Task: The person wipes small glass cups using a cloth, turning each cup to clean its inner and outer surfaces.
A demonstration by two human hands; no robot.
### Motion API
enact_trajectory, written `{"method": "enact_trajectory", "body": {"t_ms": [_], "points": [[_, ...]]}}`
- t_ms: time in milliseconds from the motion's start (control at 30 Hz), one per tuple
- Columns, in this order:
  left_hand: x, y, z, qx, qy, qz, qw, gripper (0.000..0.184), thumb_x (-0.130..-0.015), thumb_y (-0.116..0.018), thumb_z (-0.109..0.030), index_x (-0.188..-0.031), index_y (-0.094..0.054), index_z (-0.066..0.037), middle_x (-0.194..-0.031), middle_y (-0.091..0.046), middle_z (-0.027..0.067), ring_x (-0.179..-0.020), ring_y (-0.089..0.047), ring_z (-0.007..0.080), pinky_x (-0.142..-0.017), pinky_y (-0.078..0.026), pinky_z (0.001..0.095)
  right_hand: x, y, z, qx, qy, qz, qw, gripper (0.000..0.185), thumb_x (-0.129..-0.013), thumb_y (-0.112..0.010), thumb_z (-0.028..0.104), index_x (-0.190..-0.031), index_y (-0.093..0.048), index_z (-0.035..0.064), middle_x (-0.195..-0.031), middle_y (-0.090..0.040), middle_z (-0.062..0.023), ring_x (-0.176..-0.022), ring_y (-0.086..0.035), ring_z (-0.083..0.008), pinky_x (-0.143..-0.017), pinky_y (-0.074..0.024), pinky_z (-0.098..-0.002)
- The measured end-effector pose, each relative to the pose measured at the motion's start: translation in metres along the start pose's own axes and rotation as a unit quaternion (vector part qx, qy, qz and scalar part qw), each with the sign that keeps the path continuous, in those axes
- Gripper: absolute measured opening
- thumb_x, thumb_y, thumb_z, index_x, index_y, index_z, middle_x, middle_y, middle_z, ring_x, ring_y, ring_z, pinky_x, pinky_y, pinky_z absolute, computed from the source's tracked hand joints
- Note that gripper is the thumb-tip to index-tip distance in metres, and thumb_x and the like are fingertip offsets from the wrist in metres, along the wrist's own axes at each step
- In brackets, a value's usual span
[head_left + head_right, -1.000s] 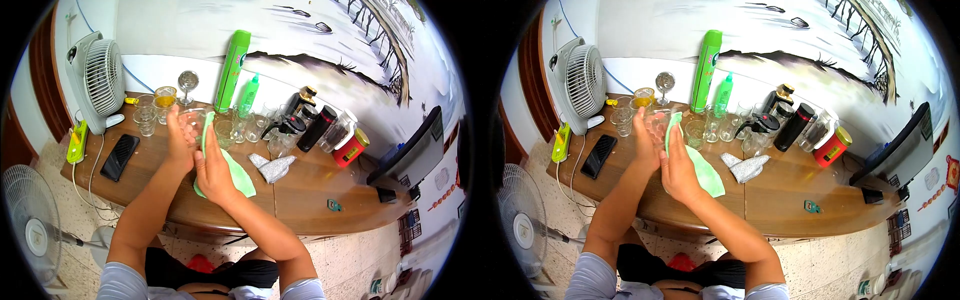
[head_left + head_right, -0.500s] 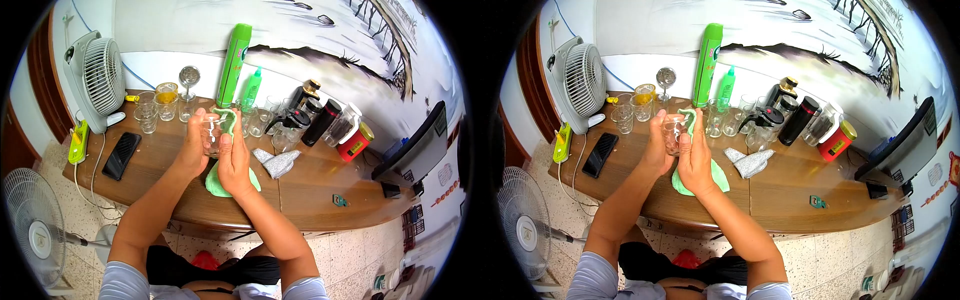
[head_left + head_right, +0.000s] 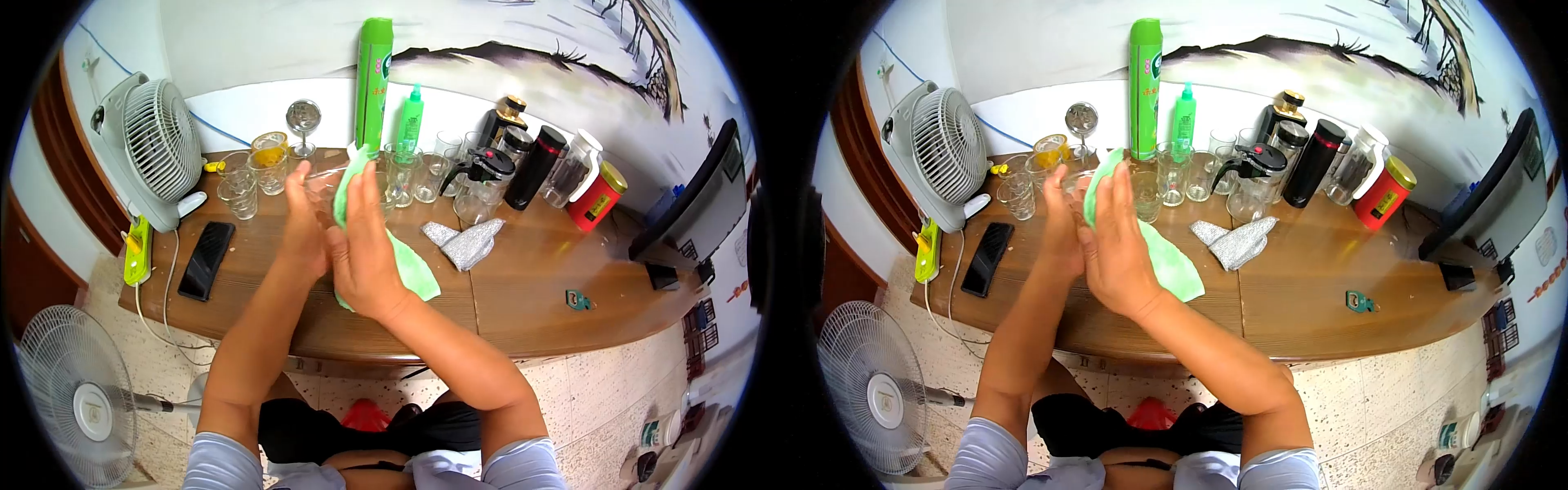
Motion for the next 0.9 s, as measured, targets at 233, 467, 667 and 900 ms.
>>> {"method": "enact_trajectory", "body": {"t_ms": [233,467,667,900], "points": [[0.001,-0.006,0.007,-0.029,0.027,0.154,0.987,0.069,-0.11,-0.038,-0.056,-0.155,-0.048,-0.005,-0.138,-0.065,0.0128,-0.123,-0.064,0.0245,-0.112,-0.049,0.0414,-0.006,0.024,-0.019,-0.138,-0.155,-0.054,0.977,0.071,-0.117,-0.037,0.036,-0.165,-0.016,-0.0127,-0.166,-0.03,-0.0385,-0.156,-0.033,-0.0489,-0.125,-0.0318,-0.0456],[-0.004,0.003,0.005,-0.07,-0.097,-0.005,0.993,0.083,-0.108,-0.035,-0.072,-0.161,-0.038,-0.009,-0.143,-0.062,0.0171,-0.126,-0.063,0.0276,-0.103,-0.054,0.0436,0.006,0.002,-0.023,-0.041,-0.141,-0.001,0.989,0.073,-0.111,-0.049,0.019,-0.164,-0.011,-0.0143,-0.168,-0.023,-0.0393,-0.156,-0.029,-0.052,-0.127,-0.0298,-0.0489],[-0.004,0.015,-0.01,0.001,-0.13,-0.054,0.99,0.093,-0.098,-0.048,-0.083,-0.146,-0.049,-0.003,-0.129,-0.066,0.0157,-0.115,-0.065,0.0264,-0.096,-0.056,0.0408,0.006,-0.007,0.005,0.023,0.012,-0.012,1.0,0.07,-0.101,-0.058,0.009,-0.158,-0.026,-0.0157,-0.162,-0.025,-0.0457,-0.151,-0.03,-0.0613,-0.126,-0.0296,-0.0604],[0.007,-0.011,-0.003,-0.038,-0.063,-0.023,0.997,0.07,-0.103,-0.051,-0.068,-0.128,-0.064,-0.005,-0.126,-0.07,0.0113,-0.118,-0.066,0.0252,-0.104,-0.052,0.0414,-0.001,0.009,-0.001,0.024,0.005,-0.05,0.998,0.082,-0.097,-0.067,0.014,-0.161,-0.023,-0.0112,-0.163,-0.025,-0.0428,-0.15,-0.035,-0.0581,-0.125,-0.0331,-0.0574]]}}
Point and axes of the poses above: each hand's wrist, its own x-axis away from the middle knuckle, its own y-axis out of the back of the hand, z = x × y, the point moved 4 cm from there along -x, towards the middle knuckle
